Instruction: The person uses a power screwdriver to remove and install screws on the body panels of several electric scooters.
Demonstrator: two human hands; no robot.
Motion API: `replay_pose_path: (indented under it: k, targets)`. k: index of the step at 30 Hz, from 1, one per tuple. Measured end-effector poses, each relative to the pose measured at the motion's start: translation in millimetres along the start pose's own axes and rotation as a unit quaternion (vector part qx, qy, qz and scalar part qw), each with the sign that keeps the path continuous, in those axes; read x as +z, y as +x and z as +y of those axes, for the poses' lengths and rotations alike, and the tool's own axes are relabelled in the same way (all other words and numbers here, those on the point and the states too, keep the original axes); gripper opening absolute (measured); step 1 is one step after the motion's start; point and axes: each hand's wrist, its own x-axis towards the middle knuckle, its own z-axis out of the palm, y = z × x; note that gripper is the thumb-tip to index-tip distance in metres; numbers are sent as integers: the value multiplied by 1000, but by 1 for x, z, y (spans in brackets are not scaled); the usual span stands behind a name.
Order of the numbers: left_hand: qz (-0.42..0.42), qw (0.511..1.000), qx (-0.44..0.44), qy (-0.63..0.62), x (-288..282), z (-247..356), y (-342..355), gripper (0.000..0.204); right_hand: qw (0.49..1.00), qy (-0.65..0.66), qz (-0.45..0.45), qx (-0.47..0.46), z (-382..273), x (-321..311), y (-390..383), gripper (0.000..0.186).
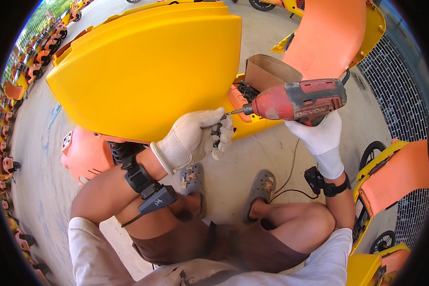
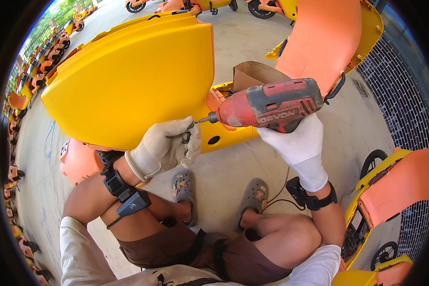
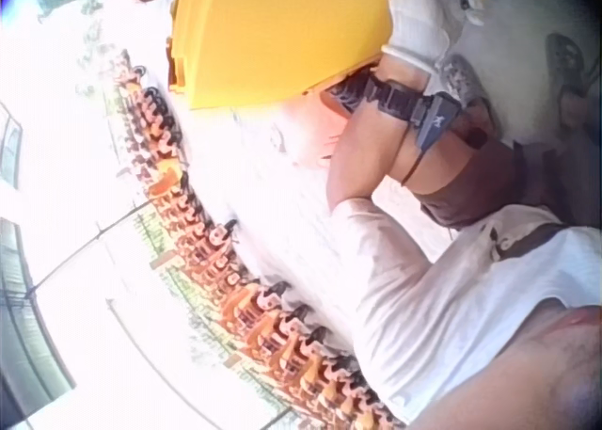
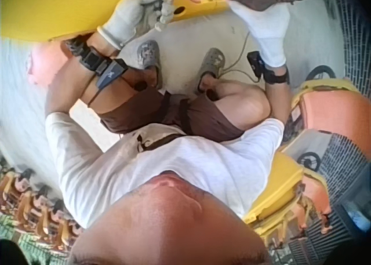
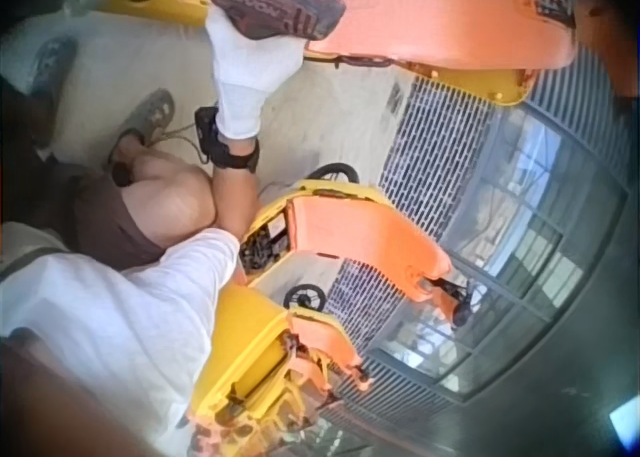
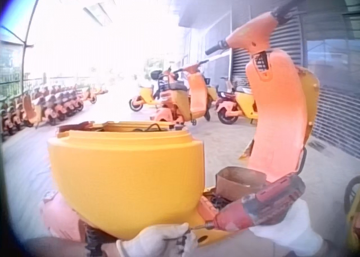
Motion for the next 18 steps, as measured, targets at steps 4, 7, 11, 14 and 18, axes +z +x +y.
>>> replay_pose_path:
  k: [4, 7, 11, 14, 18]
  targets:
    - [24, 1000, -12, -8, 0, -1, 0, 35, 1000, 8, -16, 10, -2, 3, 0, 46]
    - [42, 999, -5, 21, 4, -1, -1, 38, 999, 33, -15, -3, 1, 4, 0, 46]
    - [11, 1000, -3, 16, 4, -1, -2, 40, 1000, 23, -13, 5, 1, 3, -1, 45]
    - [8, 999, 20, 34, 5, -1, -2, 39, 999, 42, -9, 5, 0, 3, -1, 44]
    - [22, 1000, 16, 15, 5, -2, -2, 39, 998, 64, -18, 21, -5, 2, -1, 44]
